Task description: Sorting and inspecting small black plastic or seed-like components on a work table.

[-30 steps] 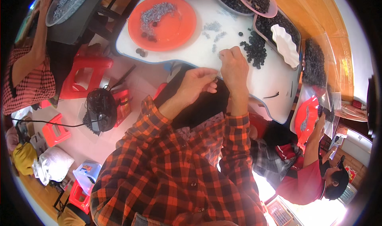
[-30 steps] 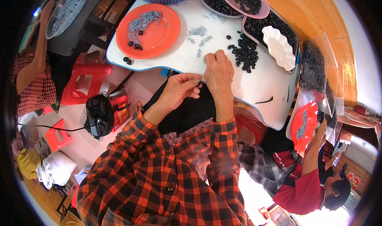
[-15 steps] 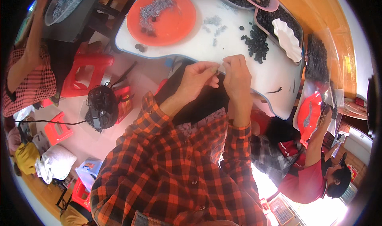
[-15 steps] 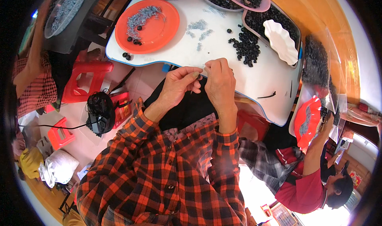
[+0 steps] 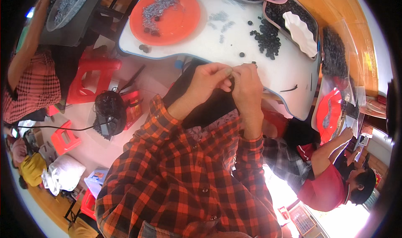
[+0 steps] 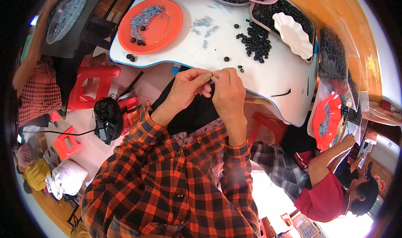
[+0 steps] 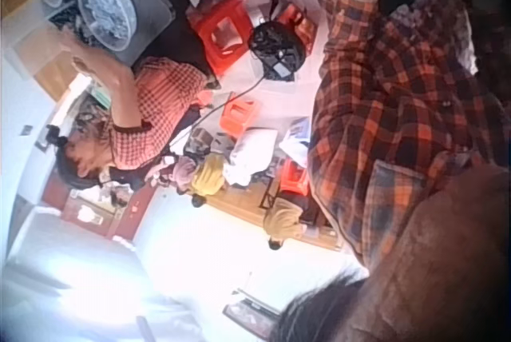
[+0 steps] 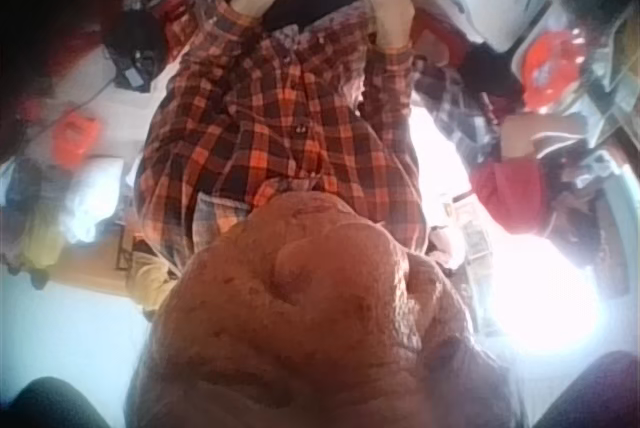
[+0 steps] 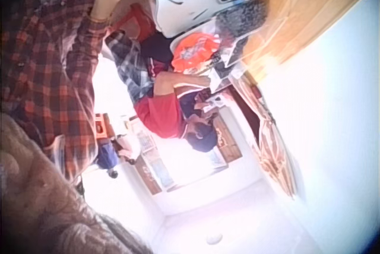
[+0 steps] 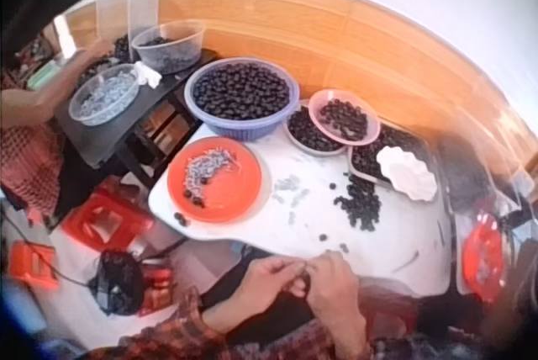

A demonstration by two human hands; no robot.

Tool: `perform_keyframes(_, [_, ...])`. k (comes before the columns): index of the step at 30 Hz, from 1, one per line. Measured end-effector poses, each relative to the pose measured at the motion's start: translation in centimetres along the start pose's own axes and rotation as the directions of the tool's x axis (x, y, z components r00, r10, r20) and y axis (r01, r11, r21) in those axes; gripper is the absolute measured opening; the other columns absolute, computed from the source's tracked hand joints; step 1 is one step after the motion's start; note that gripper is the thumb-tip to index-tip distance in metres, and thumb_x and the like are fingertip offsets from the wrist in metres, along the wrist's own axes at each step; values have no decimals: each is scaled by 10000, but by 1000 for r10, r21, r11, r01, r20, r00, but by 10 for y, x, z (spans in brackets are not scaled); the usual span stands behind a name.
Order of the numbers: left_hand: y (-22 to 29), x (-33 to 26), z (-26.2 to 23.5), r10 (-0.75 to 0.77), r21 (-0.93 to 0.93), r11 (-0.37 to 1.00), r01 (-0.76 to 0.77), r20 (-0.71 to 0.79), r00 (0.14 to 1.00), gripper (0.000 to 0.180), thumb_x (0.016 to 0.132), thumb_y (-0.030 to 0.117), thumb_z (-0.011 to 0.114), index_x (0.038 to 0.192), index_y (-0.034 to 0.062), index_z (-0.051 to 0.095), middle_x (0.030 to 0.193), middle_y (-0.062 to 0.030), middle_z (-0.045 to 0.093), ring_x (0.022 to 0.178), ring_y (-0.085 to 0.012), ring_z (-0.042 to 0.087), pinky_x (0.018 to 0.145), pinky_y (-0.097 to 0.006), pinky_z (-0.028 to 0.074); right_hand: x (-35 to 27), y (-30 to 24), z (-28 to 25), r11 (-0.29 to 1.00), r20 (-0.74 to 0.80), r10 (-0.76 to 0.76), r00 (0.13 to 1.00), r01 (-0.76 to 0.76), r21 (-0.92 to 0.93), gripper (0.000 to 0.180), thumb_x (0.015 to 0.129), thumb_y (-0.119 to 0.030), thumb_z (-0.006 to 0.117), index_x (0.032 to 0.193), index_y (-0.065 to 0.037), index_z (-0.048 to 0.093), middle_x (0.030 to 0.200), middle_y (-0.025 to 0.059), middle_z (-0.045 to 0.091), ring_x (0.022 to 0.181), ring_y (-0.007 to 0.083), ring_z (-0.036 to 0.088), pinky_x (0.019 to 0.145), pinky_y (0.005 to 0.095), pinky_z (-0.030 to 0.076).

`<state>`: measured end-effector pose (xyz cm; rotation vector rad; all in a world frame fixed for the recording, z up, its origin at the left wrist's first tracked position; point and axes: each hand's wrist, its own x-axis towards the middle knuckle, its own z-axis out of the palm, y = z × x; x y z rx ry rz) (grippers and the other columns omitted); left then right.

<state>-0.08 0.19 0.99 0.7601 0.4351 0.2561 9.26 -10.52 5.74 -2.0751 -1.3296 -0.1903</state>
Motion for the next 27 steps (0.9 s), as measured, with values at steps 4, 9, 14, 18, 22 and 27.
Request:
perform_keyframes(4, [-1, 1, -3, -52, -158, 985, 63, 72, 996, 208, 943, 114, 596, 1075, -40, 644, 849, -73, 666, 670, -116, 643, 585, -259, 578, -3, -4, 0, 983, -52, 92, 994, -82, 165, 124, 834, 4, 628, 950, -17, 590, 888, 126, 553, 733, 279, 590, 617, 351, 485])
perform_keyframes(9, [0, -1, -2, -59, -213, 974, 81, 108, 992, 209, 941, 111, 596, 1078, -40, 643, 830, -77, 665, 675, -123, 649, 582, -265, 582, -4, -6, -3, 962, -77, 133, 988, -110, 248, 103, 845, 20, 638, 943, -5, 623, 876, 122, 551, 738, 250, 591, 624, 329, 488])
perform_keyframes(14, [1, -3, -2, -62, -336, 933, 125, 192, 980, 228, 954, 85, 560, 1124, -53, 622, 888, -109, 669, 747, -143, 673, 661, -264, 596, -9, -3, 0, 938, -125, 199, 972, -152, 312, 89, 839, 22, 645, 923, 1, 626, 871, 114, 562, 772, 241, 590, 661, 314, 481])
perform_keyframes(18, [7, -3, 1, -37, -405, 907, 119, 205, 978, 257, 957, 65, 541, 1173, -63, 595, 987, -139, 655, 828, -163, 677, 754, -277, 599, -15, -2, -1, 863, -172, 369, 913, -268, 428, 71, 848, 20, 642, 915, 2, 625, 882, 102, 580, 791, 206, 585, 696, 288, 468])
perform_keyframes(22, [8, -5, 0, 1, -425, 899, 109, 251, 968, 290, 957, 47, 531, 1223, -64, 565, 1051, -155, 637, 878, -175, 673, 809, -289, 593, -21, -3, -3, 828, -154, 423, 893, -312, 466, 59, 857, 17, 638, 913, 3, 624, 896, 95, 589, 799, 186, 580, 709, 281, 468])
perform_keyframes(27, [5, -4, -4, 16, -411, 906, 102, 274, 962, 306, 955, 33, 528, 1246, -61, 552, 1070, -162, 639, 913, -195, 678, 798, -280, 588, -23, -12, -6, 813, -127, 412, 903, -301, 499, 74, 874, -15, 647, 943, -1, 626, 925, 85, 592, 805, 188, 580, 721, 273, 468])
